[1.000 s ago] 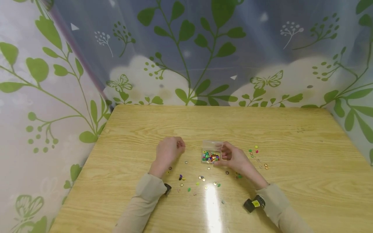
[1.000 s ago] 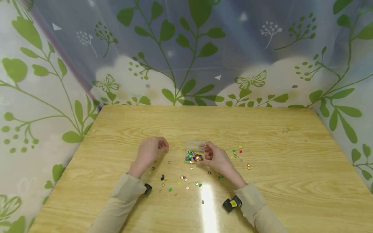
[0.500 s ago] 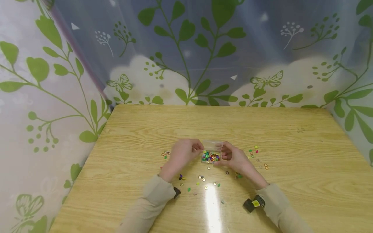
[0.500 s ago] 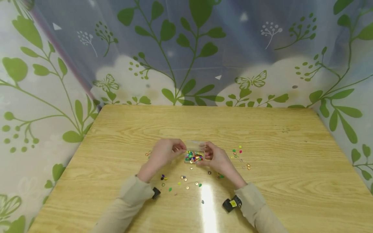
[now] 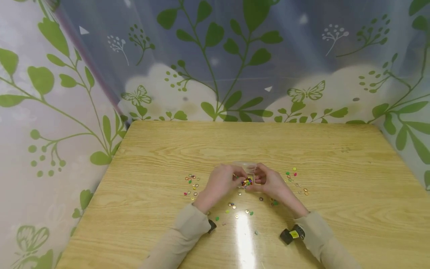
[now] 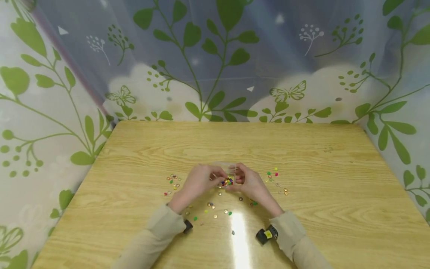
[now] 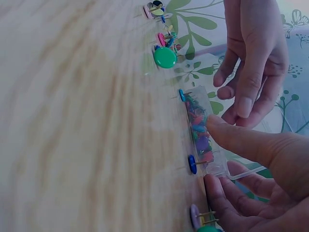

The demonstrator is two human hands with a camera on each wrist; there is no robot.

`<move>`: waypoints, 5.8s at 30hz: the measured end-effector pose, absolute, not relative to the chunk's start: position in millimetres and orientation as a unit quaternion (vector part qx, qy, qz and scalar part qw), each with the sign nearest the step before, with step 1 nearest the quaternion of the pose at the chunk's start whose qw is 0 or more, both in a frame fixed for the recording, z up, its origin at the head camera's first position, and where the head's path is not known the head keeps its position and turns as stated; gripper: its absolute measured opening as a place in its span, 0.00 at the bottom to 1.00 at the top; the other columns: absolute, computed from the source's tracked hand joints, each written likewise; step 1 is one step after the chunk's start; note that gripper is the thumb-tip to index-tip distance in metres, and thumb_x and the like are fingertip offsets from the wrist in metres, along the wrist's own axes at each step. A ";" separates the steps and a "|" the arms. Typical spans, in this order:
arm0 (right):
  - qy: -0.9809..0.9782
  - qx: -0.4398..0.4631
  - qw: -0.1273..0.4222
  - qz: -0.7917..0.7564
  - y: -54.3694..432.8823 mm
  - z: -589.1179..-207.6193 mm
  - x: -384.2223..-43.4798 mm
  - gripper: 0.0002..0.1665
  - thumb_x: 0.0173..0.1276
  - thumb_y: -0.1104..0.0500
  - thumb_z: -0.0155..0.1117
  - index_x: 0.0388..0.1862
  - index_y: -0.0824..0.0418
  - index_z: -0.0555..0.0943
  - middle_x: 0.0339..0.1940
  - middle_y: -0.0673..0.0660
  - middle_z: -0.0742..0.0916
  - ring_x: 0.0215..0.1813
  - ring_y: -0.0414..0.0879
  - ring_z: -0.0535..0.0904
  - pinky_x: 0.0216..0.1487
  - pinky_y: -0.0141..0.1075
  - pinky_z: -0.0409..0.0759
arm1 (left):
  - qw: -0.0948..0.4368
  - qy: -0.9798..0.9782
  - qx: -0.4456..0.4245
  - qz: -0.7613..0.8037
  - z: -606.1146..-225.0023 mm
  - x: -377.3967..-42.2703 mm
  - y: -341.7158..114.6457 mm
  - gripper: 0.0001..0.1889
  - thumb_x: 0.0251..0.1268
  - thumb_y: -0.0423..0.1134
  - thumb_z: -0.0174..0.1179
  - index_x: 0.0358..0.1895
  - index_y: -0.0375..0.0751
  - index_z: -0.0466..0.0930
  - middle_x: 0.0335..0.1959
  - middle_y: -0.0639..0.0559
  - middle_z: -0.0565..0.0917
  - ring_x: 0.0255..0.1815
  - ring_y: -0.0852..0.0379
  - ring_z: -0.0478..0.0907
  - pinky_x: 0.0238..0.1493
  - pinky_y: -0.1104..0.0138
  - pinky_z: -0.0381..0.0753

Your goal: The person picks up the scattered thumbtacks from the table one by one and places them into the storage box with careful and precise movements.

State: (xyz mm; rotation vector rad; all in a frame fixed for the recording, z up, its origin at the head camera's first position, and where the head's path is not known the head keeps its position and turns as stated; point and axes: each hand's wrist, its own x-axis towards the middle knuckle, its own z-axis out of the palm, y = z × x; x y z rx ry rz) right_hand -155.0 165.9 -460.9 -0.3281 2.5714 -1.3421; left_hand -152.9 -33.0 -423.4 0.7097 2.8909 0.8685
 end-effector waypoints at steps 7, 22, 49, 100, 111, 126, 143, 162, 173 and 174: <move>0.877 -0.111 0.107 -0.455 165.4 -460.6 -155.5 0.40 0.54 0.57 0.82 0.65 0.61 0.75 0.51 0.61 0.85 0.46 0.50 0.82 0.50 0.44 0.83 | 0.025 0.939 0.179 0.292 -416.0 -155.4 -53.2 0.05 0.72 0.42 0.64 0.44 0.49 0.88 0.39 0.56 0.90 0.35 0.59 0.84 0.30 0.72 0.79; 0.878 -0.110 0.110 -0.452 164.7 -460.8 -154.3 0.40 0.55 0.57 0.82 0.64 0.61 0.75 0.48 0.59 0.84 0.46 0.49 0.81 0.50 0.44 0.83 | -0.052 0.957 0.059 0.280 -415.1 -161.7 -147.3 0.03 0.68 0.39 0.67 0.40 0.46 0.88 0.39 0.51 0.90 0.37 0.52 0.86 0.36 0.60 0.84; 0.875 -0.112 0.107 -0.458 164.9 -459.6 -154.6 0.39 0.54 0.58 0.82 0.64 0.62 0.75 0.47 0.59 0.84 0.45 0.49 0.80 0.51 0.44 0.83 | -0.044 0.970 0.019 0.239 -437.4 -165.8 -160.7 0.03 0.66 0.37 0.66 0.37 0.43 0.86 0.33 0.50 0.89 0.29 0.55 0.83 0.32 0.63 0.82; 0.876 -0.109 0.109 -0.457 164.2 -460.9 -154.8 0.39 0.54 0.58 0.82 0.64 0.61 0.75 0.46 0.59 0.83 0.46 0.50 0.81 0.50 0.43 0.83 | -0.045 0.950 0.124 0.284 -409.4 -153.6 -95.2 0.04 0.70 0.41 0.66 0.42 0.49 0.88 0.39 0.56 0.90 0.34 0.59 0.85 0.26 0.71 0.78; 0.878 -0.107 0.111 -0.453 164.0 -461.1 -154.3 0.38 0.54 0.57 0.82 0.62 0.62 0.75 0.45 0.58 0.83 0.45 0.49 0.81 0.50 0.43 0.83 | -0.047 0.965 0.068 0.248 -418.9 -152.4 -160.7 0.02 0.64 0.36 0.70 0.38 0.43 0.88 0.36 0.51 0.90 0.34 0.53 0.85 0.34 0.61 0.82; 0.875 -0.110 0.106 -0.459 162.9 -461.5 -154.0 0.38 0.53 0.58 0.82 0.62 0.62 0.76 0.46 0.59 0.84 0.46 0.50 0.81 0.52 0.45 0.83 | 0.002 0.976 0.038 0.216 -433.7 -155.3 -174.1 0.04 0.63 0.37 0.70 0.32 0.43 0.87 0.27 0.53 0.86 0.25 0.58 0.78 0.26 0.67 0.75; 0.876 -0.120 0.102 -0.455 166.2 -461.2 -154.7 0.37 0.55 0.58 0.81 0.63 0.61 0.76 0.53 0.61 0.86 0.45 0.49 0.82 0.50 0.43 0.83 | -0.045 0.967 0.077 0.240 -424.3 -151.7 -137.3 0.03 0.65 0.39 0.69 0.33 0.47 0.86 0.32 0.54 0.89 0.31 0.57 0.84 0.29 0.67 0.80; 0.877 -0.113 0.103 -0.456 163.2 -460.9 -154.8 0.39 0.55 0.57 0.82 0.64 0.61 0.76 0.52 0.61 0.86 0.46 0.50 0.82 0.50 0.43 0.83 | -0.012 0.947 0.208 0.245 -416.9 -153.3 -42.7 0.03 0.68 0.41 0.67 0.36 0.48 0.86 0.34 0.56 0.90 0.20 0.67 0.74 0.17 0.77 0.65; 0.880 -0.112 0.105 -0.450 164.6 -460.4 -154.6 0.32 0.56 0.56 0.82 0.57 0.61 0.77 0.51 0.61 0.86 0.48 0.52 0.83 0.51 0.45 0.83 | 0.004 0.943 0.214 0.253 -421.8 -153.2 -16.6 0.07 0.70 0.44 0.66 0.45 0.49 0.89 0.38 0.56 0.90 0.19 0.69 0.71 0.18 0.77 0.66; 0.880 -0.113 0.105 -0.450 164.9 -460.5 -154.5 0.32 0.56 0.56 0.82 0.57 0.61 0.77 0.52 0.61 0.86 0.49 0.52 0.83 0.51 0.46 0.83 | 0.009 0.942 0.213 0.258 -421.8 -153.0 -16.9 0.08 0.71 0.44 0.65 0.46 0.49 0.89 0.37 0.56 0.90 0.18 0.68 0.71 0.17 0.76 0.66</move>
